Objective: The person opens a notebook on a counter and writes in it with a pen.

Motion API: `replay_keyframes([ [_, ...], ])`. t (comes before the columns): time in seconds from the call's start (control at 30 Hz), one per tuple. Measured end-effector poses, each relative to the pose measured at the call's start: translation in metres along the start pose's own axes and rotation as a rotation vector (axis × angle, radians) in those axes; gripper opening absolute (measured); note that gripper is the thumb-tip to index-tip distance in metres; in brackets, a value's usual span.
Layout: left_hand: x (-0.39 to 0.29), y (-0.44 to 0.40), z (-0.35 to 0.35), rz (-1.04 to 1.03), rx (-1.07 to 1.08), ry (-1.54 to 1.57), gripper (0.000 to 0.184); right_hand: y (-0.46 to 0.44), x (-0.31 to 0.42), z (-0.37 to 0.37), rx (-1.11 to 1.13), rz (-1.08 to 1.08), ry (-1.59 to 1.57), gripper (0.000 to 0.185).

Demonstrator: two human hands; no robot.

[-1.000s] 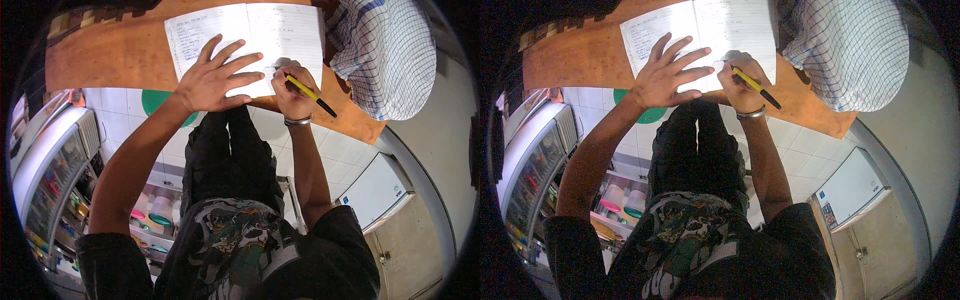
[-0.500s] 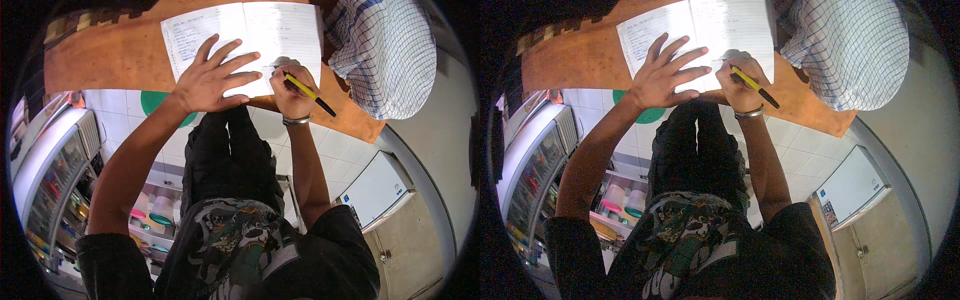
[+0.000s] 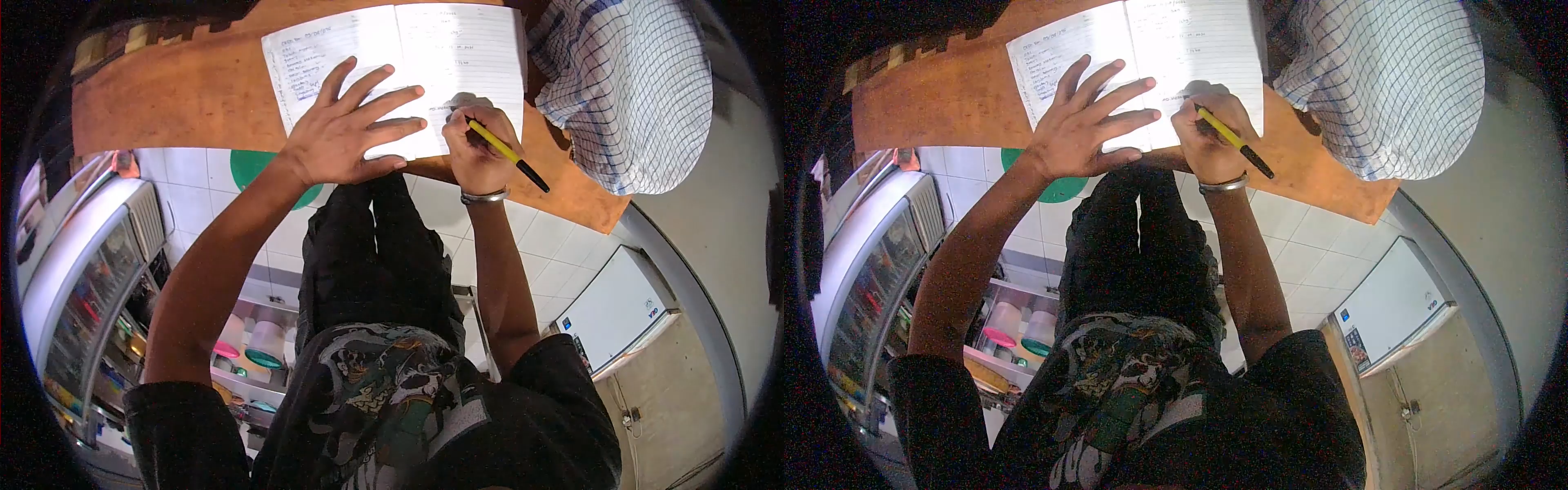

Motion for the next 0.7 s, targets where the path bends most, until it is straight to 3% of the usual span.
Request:
replay_keyframes([
  [0.23,-0.001,-0.001,0.001,0.004,-0.009,-0.032,0.056,0.005,-0.003,0.002,-0.032,0.032,-0.011,0.013],
  [0.33,-0.001,0.0,0.002,-0.001,-0.027,-0.029,0.054,0.016,-0.022,0.015,-0.164,-0.325,-0.266,0.004],
  [0.43,0.0,0.001,0.001,0.003,-0.016,-0.014,0.053,0.015,-0.015,0.02,-0.28,-0.188,-0.187,0.014],
  [0.47,0.0,0.001,0.001,0.007,-0.015,-0.013,0.053,0.009,-0.002,0.021,-0.195,-0.039,0.012,0.018],
  [0.57,-0.001,0.0,0.002,-0.006,-0.036,-0.005,0.051,0.012,0.021,0.008,-0.063,0.051,0.012,0.015],
  [0.63,0.0,0.001,0.002,-0.01,-0.04,-0.011,0.05,0.018,0.022,-0.004,-0.024,-0.1,-0.138,0.015],
  [0.7,-0.001,0.002,0.002,-0.018,-0.037,0.01,0.052,0.016,0.019,-0.003,-0.002,-0.09,-0.052,0.015],
])
Point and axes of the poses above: each hand's wrist, its own y-axis away from the middle knuckle, its own z-axis out of the back of the hand, x = y × z, the point moved 6 cm from there along -y, towards the middle knuckle, and after that the axes turned 2 degrees about -z, right-handed, at the moved point
